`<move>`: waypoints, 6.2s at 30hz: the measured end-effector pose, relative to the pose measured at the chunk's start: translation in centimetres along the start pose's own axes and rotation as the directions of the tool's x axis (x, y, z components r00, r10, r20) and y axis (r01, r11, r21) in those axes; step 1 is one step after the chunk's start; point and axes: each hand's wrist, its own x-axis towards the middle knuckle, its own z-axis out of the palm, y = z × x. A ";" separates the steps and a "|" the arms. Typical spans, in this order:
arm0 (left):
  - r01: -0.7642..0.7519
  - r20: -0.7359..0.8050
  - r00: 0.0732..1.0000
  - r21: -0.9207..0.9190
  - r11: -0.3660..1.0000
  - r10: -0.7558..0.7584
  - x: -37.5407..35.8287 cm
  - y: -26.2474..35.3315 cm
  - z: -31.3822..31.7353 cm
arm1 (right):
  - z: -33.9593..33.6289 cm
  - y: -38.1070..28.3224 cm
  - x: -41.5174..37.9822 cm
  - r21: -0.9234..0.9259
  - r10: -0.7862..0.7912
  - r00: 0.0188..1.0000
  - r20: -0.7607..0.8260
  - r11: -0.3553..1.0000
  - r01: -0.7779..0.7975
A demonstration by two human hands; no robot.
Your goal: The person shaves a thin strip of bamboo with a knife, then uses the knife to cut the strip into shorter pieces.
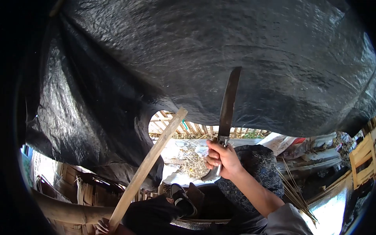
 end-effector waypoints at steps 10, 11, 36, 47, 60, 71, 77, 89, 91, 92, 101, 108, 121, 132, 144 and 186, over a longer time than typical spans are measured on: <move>0.270 0.178 0.951 -0.087 0.959 -0.252 -3.3 0.0 1.3 | -0.1 3.4 0.2 -0.837 -0.382 0.815 0.436 0.159 0.523; 0.293 0.200 0.940 -0.054 0.954 -0.278 -3.6 -0.3 1.9 | 0.1 4.2 0.1 -0.807 -0.411 0.804 0.431 0.223 0.547; 0.209 0.303 -0.294 0.946 0.249 -0.906 -10.5 7.3 -3.1 | 2.2 3.9 0.3 0.071 0.324 0.916 0.237 0.935 -0.349; 0.315 0.083 -0.295 0.949 -0.015 -0.952 -10.2 -4.8 -2.5 | 2.5 3.4 -0.8 -0.002 0.323 0.897 0.301 0.941 -0.338; 0.532 0.159 -0.369 0.844 -0.068 -0.916 -16.1 -4.0 -1.4 | -0.4 -2.2 -9.6 -0.442 0.057 0.998 -0.040 0.894 -0.069; 0.569 0.142 -0.468 0.803 -0.175 -0.872 -16.5 -4.2 -0.4 | -6.3 -2.0 -13.2 -0.989 -0.411 0.911 -0.002 0.137 0.059; 0.519 0.112 -0.513 0.830 -0.204 -0.851 -16.8 -4.4 -3.1 | -7.9 -3.8 -12.8 -0.987 -0.494 0.860 -0.125 0.148 -0.059; 0.467 0.003 -0.196 0.880 -0.091 -0.981 -18.9 -3.9 -2.7 | -11.0 -7.0 -8.7 -0.992 -0.627 0.769 -0.122 0.054 -0.113; 0.589 -0.110 -0.303 0.760 -0.276 -0.947 -18.9 -4.8 -4.6 | -11.4 -7.0 -8.2 -0.996 -0.644 0.761 -0.079 0.026 -0.081; 0.666 -0.200 -0.426 0.590 -0.455 -0.882 -18.9 -5.1 -5.3 | -11.2 -7.3 -7.9 -0.996 -0.643 0.762 -0.079 0.024 -0.083; 0.742 -0.243 -0.321 0.536 -0.403 -0.915 -21.1 -6.2 -8.4 | -9.3 -6.9 -5.9 -0.883 -0.497 0.861 -0.104 0.445 0.150; 0.477 0.018 -0.394 0.859 -0.187 -0.919 -19.6 -6.3 -3.3 | -7.5 -8.1 -4.2 -0.951 -0.250 0.936 0.248 -0.246 0.186; 0.413 0.126 -0.327 0.910 -0.022 -0.937 -21.8 -6.6 -5.5 | -7.1 -9.8 -3.4 -0.495 -0.081 0.893 0.443 -0.853 0.169; 0.473 0.065 -0.274 0.878 -0.076 -0.959 -21.6 -4.9 -6.9 | -8.8 -10.5 -4.1 -0.531 -0.142 0.970 0.199 -0.847 -0.015; 0.447 0.057 -0.260 0.892 -0.068 -0.964 -21.4 -4.7 -9.0 | -9.9 -10.9 -5.0 -0.587 -0.160 0.984 0.085 -0.805 -0.080; 0.390 0.040 -0.406 0.911 -0.133 -0.913 -19.2 -1.7 -9.7 | -10.4 -8.6 -9.0 -0.638 -0.124 0.981 0.151 -0.770 0.001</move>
